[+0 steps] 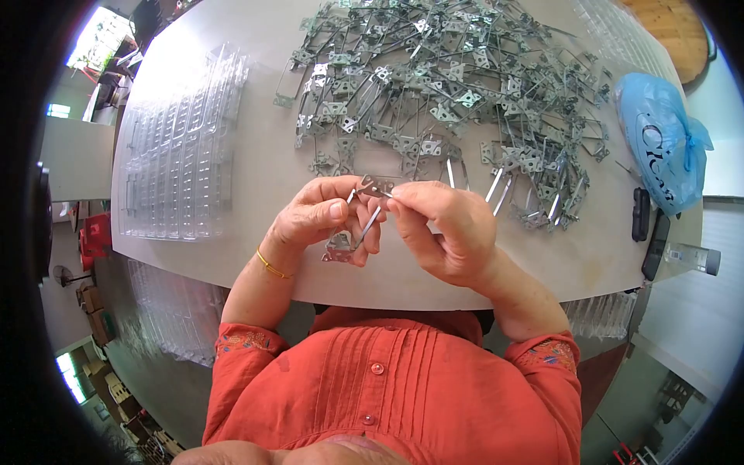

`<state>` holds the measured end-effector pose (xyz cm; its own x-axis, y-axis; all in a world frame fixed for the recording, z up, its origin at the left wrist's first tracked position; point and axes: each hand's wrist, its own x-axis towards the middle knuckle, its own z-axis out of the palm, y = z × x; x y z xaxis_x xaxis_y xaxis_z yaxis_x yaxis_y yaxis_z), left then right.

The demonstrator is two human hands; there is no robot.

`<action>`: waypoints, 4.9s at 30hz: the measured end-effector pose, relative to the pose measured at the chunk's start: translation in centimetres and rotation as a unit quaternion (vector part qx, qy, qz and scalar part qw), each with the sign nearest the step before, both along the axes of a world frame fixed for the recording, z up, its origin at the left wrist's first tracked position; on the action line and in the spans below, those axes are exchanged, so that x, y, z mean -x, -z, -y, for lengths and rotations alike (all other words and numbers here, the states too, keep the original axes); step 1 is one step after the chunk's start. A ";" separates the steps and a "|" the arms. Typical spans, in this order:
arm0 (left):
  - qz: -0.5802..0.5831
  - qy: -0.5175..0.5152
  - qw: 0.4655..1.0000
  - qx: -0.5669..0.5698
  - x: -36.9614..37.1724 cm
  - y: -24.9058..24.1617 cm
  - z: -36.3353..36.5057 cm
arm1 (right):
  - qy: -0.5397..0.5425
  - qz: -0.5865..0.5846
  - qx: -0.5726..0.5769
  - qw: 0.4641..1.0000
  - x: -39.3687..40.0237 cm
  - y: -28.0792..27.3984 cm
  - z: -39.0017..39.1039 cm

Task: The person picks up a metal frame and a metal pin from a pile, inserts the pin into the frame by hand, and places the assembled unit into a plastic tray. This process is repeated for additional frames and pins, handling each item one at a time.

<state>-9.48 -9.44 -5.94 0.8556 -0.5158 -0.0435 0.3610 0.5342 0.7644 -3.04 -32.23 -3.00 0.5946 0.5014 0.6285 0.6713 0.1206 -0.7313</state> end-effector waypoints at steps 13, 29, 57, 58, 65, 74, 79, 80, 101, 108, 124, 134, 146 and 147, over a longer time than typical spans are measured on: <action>0.002 -0.005 1.000 -0.018 0.1 -1.0 0.1 | 0.018 0.057 0.029 0.998 -0.2 -1.0 0.1; 0.040 -0.139 0.986 -0.080 -0.2 -1.1 0.5 | -0.044 -0.301 -0.069 0.950 0.1 -2.0 0.1; 0.248 -0.411 0.815 -0.325 -0.1 -0.4 0.8 | 0.075 -0.371 -0.050 0.924 -1.2 -1.7 0.1; 0.260 -0.409 0.799 -0.356 -0.1 -0.2 0.8 | 0.077 -0.372 -0.057 0.923 -1.2 -1.7 0.1; 0.348 -0.381 0.751 -0.412 -0.4 -0.5 1.5 | 0.092 -0.366 -0.048 0.925 -1.1 -1.6 0.0; 0.355 -0.386 0.763 -0.378 0.1 -1.0 1.6 | 0.079 -0.405 -0.074 0.908 -2.0 -0.7 0.1; 0.370 -0.350 0.774 -0.376 0.3 -0.8 1.8 | 0.079 -0.402 -0.072 0.909 -2.2 -0.5 0.0; 0.387 -0.354 0.769 -0.366 0.2 -0.6 2.0 | 0.079 -0.399 -0.069 0.911 -2.2 -0.5 -0.1; 0.352 -0.346 0.796 -0.351 0.3 -0.9 2.6 | 0.042 -0.382 -0.137 0.913 -2.1 -0.5 -0.5; 0.271 -0.383 0.799 -0.376 1.6 -4.7 2.6 | -0.021 -0.269 -0.050 0.962 0.3 -0.3 -1.3; 0.133 -0.587 0.547 -0.581 10.8 -13.7 -19.4 | -0.352 -0.075 0.207 0.910 9.0 2.9 -6.0; -0.015 -0.537 0.438 -0.721 11.5 -13.7 -36.4 | -0.457 -0.146 0.205 0.853 14.1 3.7 -13.7; -0.037 -0.442 0.413 -0.795 7.8 -9.7 -43.6 | -0.490 -0.195 0.244 0.814 12.9 4.1 -14.0; -0.063 -0.437 0.426 -0.790 7.7 -9.8 -43.7 | -0.490 -0.200 0.251 0.810 12.9 4.3 -14.0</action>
<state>-17.14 34.25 3.86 0.6305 0.7551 0.1796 0.6437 -0.6380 0.4226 -15.95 -18.27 -7.31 -0.1390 0.9889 0.0532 0.1294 0.0714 -0.9890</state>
